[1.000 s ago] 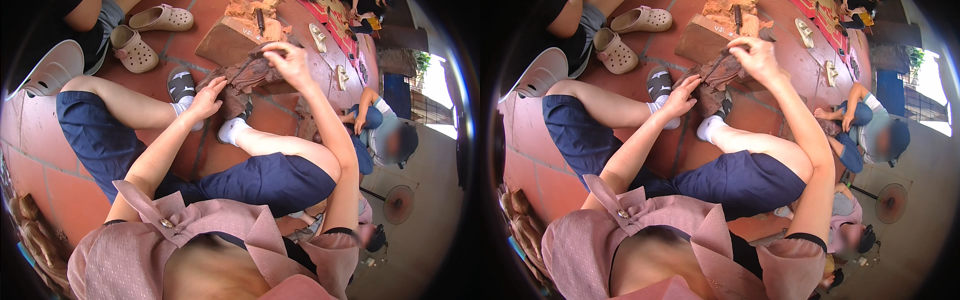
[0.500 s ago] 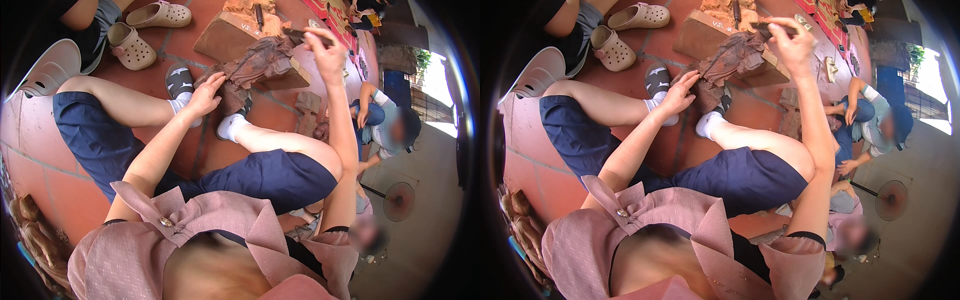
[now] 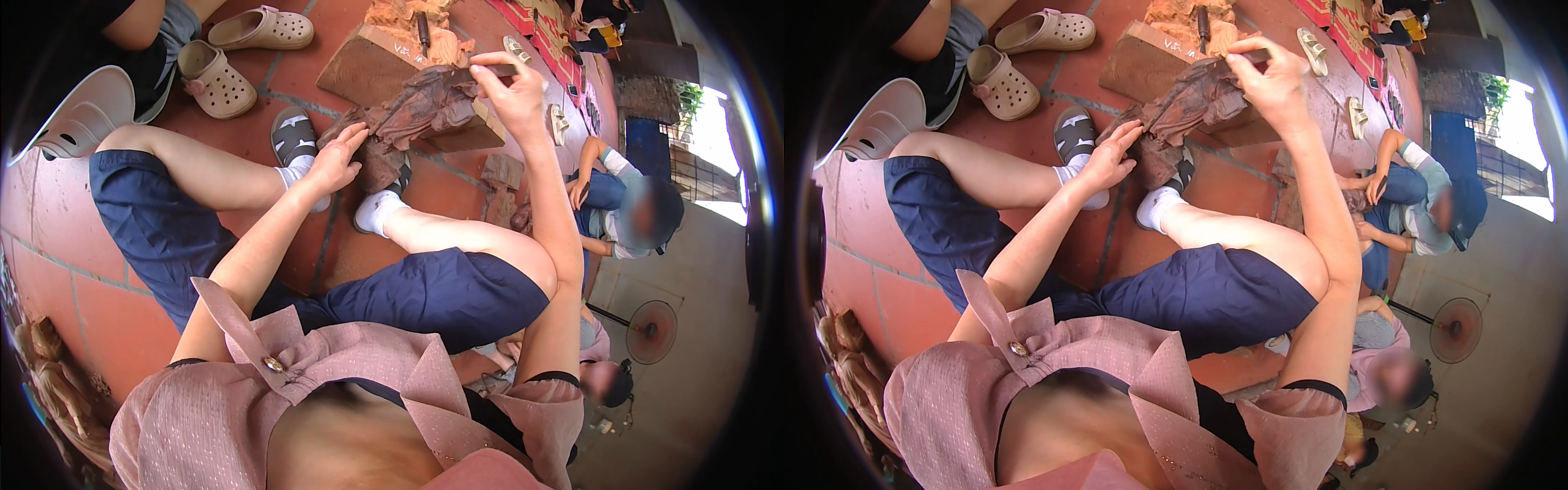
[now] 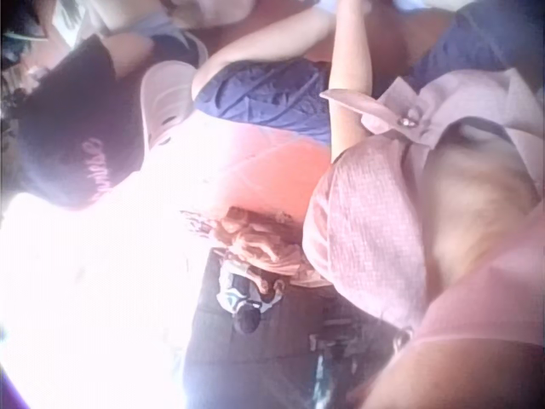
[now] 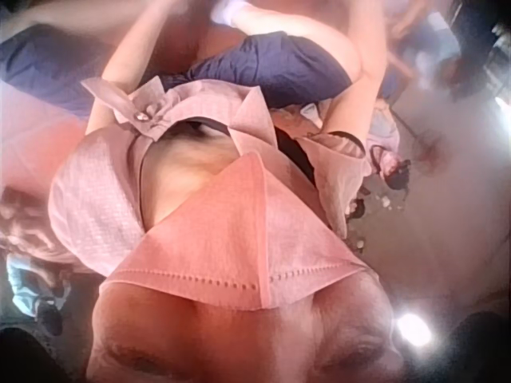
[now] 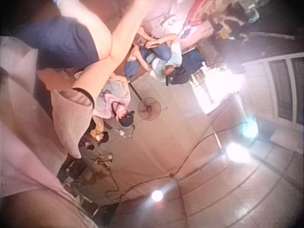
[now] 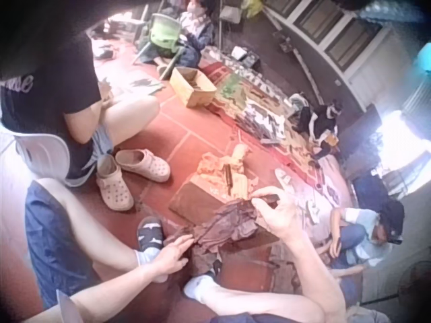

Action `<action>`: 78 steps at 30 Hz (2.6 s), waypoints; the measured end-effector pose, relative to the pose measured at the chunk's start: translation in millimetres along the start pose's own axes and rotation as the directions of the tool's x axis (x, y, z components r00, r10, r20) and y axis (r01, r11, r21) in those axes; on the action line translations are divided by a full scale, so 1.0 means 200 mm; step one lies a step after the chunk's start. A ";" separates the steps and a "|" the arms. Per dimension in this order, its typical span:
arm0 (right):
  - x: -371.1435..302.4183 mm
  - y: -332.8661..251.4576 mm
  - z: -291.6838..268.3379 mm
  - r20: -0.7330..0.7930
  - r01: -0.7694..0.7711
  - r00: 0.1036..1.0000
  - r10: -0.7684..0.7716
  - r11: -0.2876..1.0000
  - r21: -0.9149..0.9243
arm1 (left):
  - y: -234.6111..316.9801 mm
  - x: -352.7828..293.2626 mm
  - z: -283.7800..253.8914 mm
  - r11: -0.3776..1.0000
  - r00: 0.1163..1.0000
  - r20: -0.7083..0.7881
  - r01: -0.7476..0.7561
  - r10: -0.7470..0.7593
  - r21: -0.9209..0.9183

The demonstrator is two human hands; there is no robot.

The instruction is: The person sits on the floor and uses a small knife to carve a wooden figurine. They repeatedly scrape and shape the wood, occasionally rotating the piece to access different sides.

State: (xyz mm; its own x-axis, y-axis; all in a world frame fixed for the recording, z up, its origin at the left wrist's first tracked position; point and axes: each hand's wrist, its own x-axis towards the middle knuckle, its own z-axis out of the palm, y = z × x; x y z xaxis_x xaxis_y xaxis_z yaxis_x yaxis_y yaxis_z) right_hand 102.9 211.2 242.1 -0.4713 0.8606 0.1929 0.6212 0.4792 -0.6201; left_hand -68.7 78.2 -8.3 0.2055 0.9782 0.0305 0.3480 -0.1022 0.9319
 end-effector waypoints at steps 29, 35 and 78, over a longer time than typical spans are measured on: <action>0.09 0.02 0.05 -0.108 0.073 0.988 -0.113 0.946 -0.317 | 0.00 0.01 0.00 0.999 1.000 -0.009 -0.029 0.029 0.019; 0.07 0.04 0.09 -0.039 0.108 0.990 -0.132 0.918 -0.382 | 0.00 0.00 -0.01 1.000 1.000 0.027 0.004 -0.004 -0.011; 0.09 0.26 0.16 0.310 -0.122 0.947 0.087 0.988 0.095 | 0.03 0.07 -0.05 0.990 0.969 0.225 0.072 -0.099 0.123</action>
State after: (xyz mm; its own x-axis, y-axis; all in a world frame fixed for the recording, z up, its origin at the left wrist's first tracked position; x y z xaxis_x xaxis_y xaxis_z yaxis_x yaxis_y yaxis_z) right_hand 106.7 246.7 190.0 -0.5861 0.8031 -0.1071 0.6119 0.3522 -0.7082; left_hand -72.9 92.1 1.4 0.3705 0.9176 -0.1436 0.4714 -0.0526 0.8803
